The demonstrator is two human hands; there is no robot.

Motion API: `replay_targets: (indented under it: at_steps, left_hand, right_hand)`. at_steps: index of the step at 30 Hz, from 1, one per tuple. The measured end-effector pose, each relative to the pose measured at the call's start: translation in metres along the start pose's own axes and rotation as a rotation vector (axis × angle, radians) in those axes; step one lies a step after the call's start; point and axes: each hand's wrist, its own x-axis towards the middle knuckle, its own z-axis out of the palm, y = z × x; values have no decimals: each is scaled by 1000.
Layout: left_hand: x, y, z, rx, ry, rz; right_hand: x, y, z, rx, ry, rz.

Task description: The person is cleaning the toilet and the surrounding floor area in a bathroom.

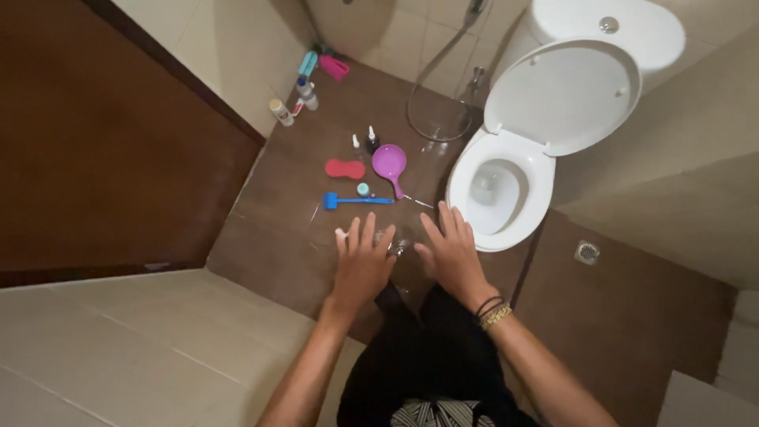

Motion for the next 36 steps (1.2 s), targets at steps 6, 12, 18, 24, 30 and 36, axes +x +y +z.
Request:
replay_targets:
  at_steps: [6, 12, 18, 24, 30, 36]
  left_hand:
    - [17, 2, -18, -10, -20, -63]
    - [38, -4, -14, -19, -63, -129]
    - [63, -9, 4, -27, -11, -214]
    - [90, -9, -6, -21, -9, -322]
    - [109, -21, -12, -30, 24, -382]
    - [139, -64, 24, -49, 82, -419]
  right_hand:
    - [24, -1, -4, -5, -39, -37]
    - [47, 11, -1, -17, -94, -63]
    - [78, 28, -13, 57, -184, -80]
    - [114, 55, -2, 76, -197, -150]
    - [144, 66, 17, 114, -223, -210]
    - [174, 70, 48, 148, -214, -214]
